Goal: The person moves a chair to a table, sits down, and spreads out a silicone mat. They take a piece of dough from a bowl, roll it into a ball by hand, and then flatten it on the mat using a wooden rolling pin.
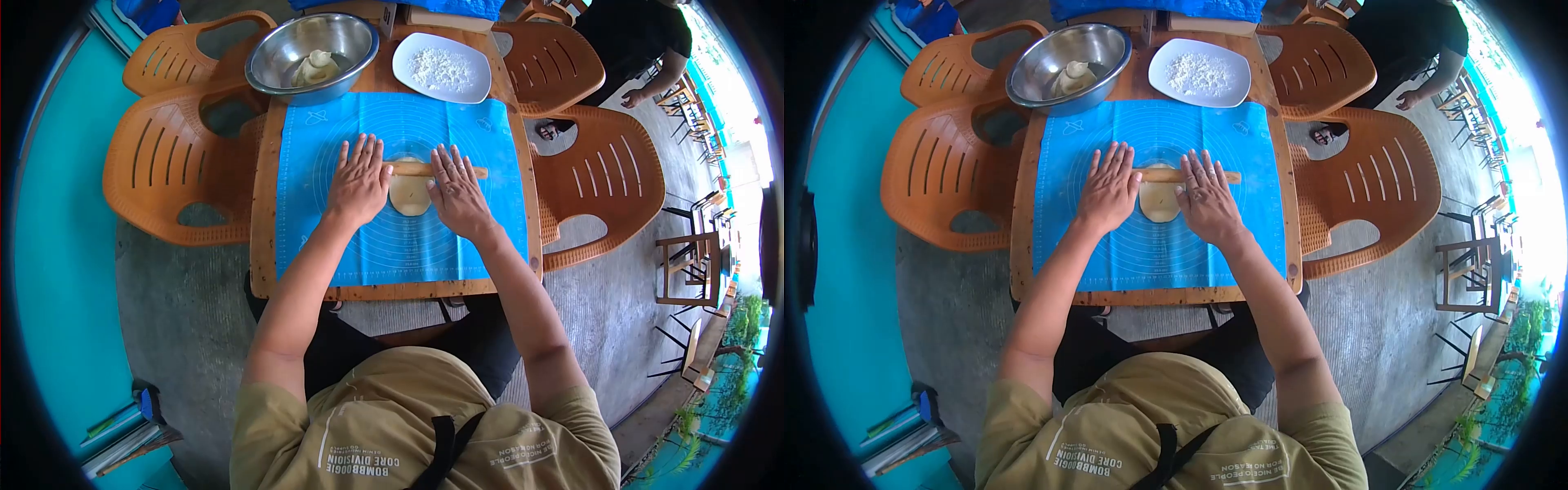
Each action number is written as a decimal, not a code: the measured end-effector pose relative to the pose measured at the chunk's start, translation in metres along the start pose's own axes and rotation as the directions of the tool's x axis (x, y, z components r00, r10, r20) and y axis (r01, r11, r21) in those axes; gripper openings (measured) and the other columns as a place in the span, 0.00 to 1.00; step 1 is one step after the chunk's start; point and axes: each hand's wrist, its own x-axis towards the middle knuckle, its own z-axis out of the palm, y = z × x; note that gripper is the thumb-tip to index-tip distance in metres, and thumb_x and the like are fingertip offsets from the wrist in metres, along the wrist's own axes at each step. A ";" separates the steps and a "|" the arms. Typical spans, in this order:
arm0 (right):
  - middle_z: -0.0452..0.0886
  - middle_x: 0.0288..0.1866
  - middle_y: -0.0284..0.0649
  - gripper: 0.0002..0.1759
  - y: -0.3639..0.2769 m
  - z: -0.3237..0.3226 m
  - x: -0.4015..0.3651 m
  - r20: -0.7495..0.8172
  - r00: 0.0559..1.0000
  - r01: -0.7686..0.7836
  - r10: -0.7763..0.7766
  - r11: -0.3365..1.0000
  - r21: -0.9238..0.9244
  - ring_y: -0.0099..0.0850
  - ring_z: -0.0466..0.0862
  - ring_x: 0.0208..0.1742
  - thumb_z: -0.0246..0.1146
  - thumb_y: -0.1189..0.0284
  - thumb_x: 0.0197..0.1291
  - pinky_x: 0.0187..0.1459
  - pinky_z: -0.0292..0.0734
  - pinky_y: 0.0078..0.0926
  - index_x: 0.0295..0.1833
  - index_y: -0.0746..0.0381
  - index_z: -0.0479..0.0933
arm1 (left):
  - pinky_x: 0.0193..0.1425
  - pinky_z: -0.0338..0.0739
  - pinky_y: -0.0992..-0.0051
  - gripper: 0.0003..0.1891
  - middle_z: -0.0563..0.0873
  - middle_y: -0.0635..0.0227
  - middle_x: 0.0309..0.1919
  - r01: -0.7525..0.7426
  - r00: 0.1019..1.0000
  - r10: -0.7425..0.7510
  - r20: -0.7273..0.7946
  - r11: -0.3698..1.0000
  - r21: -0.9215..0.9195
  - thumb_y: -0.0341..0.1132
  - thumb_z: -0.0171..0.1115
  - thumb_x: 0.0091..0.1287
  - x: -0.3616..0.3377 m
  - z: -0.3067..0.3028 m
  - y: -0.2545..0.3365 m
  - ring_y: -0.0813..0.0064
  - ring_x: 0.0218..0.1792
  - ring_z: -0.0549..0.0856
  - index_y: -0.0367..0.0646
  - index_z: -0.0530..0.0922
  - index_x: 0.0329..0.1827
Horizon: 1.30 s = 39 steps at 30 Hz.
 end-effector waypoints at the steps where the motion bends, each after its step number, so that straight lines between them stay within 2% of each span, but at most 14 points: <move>1: 0.54 0.86 0.50 0.34 0.001 0.000 0.001 0.009 1.000 -0.003 0.003 1.000 0.014 0.47 0.46 0.88 0.40 0.57 0.82 0.86 0.37 0.47 0.84 0.65 0.53 | 0.89 0.38 0.56 0.32 0.61 0.58 0.83 -0.001 1.000 0.001 0.003 1.000 -0.002 0.50 0.33 0.84 0.001 0.001 0.000 0.63 0.85 0.53 0.36 0.58 0.82; 7: 0.56 0.86 0.49 0.33 0.005 0.003 0.005 0.017 1.000 -0.010 0.010 0.999 0.031 0.47 0.47 0.88 0.40 0.57 0.82 0.86 0.38 0.47 0.84 0.64 0.55 | 0.88 0.38 0.54 0.33 0.61 0.57 0.83 0.010 1.000 -0.010 -0.001 1.000 -0.006 0.51 0.33 0.84 0.006 0.000 -0.001 0.62 0.85 0.54 0.37 0.60 0.82; 12: 0.56 0.86 0.47 0.33 0.007 0.001 0.013 0.030 0.999 -0.024 0.023 0.999 0.047 0.46 0.48 0.88 0.40 0.57 0.82 0.86 0.38 0.46 0.84 0.62 0.55 | 0.88 0.37 0.55 0.33 0.58 0.60 0.84 0.057 0.994 -0.056 0.091 0.998 -0.011 0.52 0.28 0.84 0.017 -0.001 -0.002 0.63 0.85 0.52 0.39 0.58 0.83; 19: 0.57 0.86 0.46 0.33 0.008 0.001 0.018 0.044 0.998 -0.049 0.047 0.997 0.057 0.46 0.47 0.88 0.39 0.56 0.83 0.86 0.37 0.46 0.84 0.61 0.56 | 0.89 0.36 0.54 0.33 0.57 0.60 0.84 0.071 0.991 -0.070 0.115 0.997 0.001 0.51 0.28 0.84 0.023 -0.004 -0.002 0.63 0.86 0.50 0.40 0.58 0.84; 24: 0.58 0.86 0.46 0.33 0.011 0.002 0.023 0.054 0.997 -0.060 0.056 0.995 0.082 0.45 0.47 0.88 0.38 0.55 0.83 0.86 0.37 0.46 0.84 0.60 0.57 | 0.88 0.37 0.53 0.33 0.57 0.60 0.84 0.087 0.979 -0.086 0.186 0.996 0.004 0.51 0.28 0.84 0.030 -0.007 -0.003 0.63 0.86 0.50 0.41 0.57 0.84; 34: 0.58 0.85 0.45 0.32 0.013 0.002 0.028 0.051 0.997 -0.062 0.058 0.995 0.082 0.46 0.48 0.88 0.39 0.55 0.83 0.86 0.38 0.47 0.84 0.60 0.56 | 0.88 0.35 0.52 0.33 0.55 0.60 0.85 0.094 0.975 -0.095 0.201 0.995 0.013 0.52 0.27 0.84 0.036 -0.004 -0.006 0.63 0.86 0.48 0.42 0.56 0.84; 39: 0.59 0.85 0.46 0.33 0.013 0.006 0.025 0.013 0.999 -0.042 0.042 0.997 0.063 0.47 0.49 0.87 0.38 0.55 0.82 0.86 0.38 0.47 0.84 0.60 0.57 | 0.88 0.34 0.51 0.35 0.54 0.58 0.85 0.047 0.994 -0.044 0.105 0.998 -0.031 0.55 0.28 0.83 0.029 -0.002 -0.008 0.62 0.86 0.47 0.42 0.54 0.85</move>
